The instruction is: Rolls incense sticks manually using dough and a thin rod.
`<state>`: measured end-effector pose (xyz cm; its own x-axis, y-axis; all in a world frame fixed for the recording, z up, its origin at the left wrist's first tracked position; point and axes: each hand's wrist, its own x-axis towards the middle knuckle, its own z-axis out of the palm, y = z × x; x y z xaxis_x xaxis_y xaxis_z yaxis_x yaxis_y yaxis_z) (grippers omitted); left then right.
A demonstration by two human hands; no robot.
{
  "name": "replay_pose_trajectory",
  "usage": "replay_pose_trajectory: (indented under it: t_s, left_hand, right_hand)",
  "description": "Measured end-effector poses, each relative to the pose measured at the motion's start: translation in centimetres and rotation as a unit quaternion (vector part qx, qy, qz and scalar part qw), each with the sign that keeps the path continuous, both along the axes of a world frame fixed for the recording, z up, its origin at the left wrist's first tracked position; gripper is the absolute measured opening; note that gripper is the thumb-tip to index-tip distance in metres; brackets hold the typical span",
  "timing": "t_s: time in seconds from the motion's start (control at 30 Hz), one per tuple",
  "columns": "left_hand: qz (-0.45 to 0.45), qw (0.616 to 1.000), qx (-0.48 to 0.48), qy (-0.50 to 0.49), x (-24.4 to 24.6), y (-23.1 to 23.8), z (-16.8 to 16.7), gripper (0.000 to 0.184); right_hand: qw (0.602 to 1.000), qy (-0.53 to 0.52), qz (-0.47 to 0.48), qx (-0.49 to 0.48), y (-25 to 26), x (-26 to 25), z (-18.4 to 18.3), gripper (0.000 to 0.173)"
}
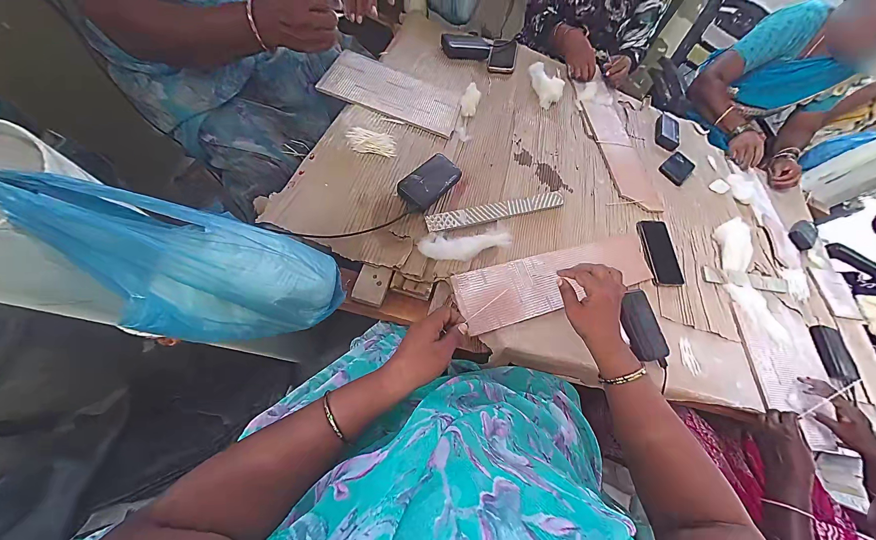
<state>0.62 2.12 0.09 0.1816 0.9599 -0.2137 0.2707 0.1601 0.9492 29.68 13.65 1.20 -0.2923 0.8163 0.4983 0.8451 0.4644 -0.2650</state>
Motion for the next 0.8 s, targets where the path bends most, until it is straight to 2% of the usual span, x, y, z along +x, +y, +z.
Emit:
replay_pose_trajectory:
  t_s: [0.1,0.23,0.3,0.43,0.53,0.63,0.8]
  left_hand:
    - [0.031,0.999,0.007,-0.044,-0.5,0.1,-0.1,0.023]
    - [0.056,0.995,0.006,-0.079,-1.0,0.3,-0.2,0.021]
    - [0.066,0.995,0.007,-0.075,-1.2,0.8,-0.4,0.022]
    - [0.067,0.995,0.067,0.031,-1.3,4.0,-0.7,0.032]
    - [0.064,0.982,0.122,0.132,-0.7,8.7,-1.0,0.030]
    - [0.064,0.969,0.158,0.178,0.6,13.7,-1.5,0.029]
    - [-0.018,0.949,0.162,0.269,2.6,18.2,-1.4,0.035]
  right_hand:
    - [0.997,-0.031,0.023,-0.060,3.8,-4.1,-0.3,0.027]
    - [0.977,-0.025,-0.036,-0.207,8.1,-7.6,-1.3,0.048]
    - [0.969,-0.011,-0.053,-0.240,9.2,-8.4,-1.8,0.048]
    - [0.976,-0.002,-0.038,-0.216,10.0,-8.6,-2.8,0.039]
    - [0.979,0.008,-0.041,-0.201,9.8,-8.9,-3.1,0.033]
    - [0.981,0.018,-0.046,-0.190,9.6,-8.9,-3.4,0.028]
    - [0.981,0.011,-0.062,-0.181,9.5,-9.2,-3.7,0.024]
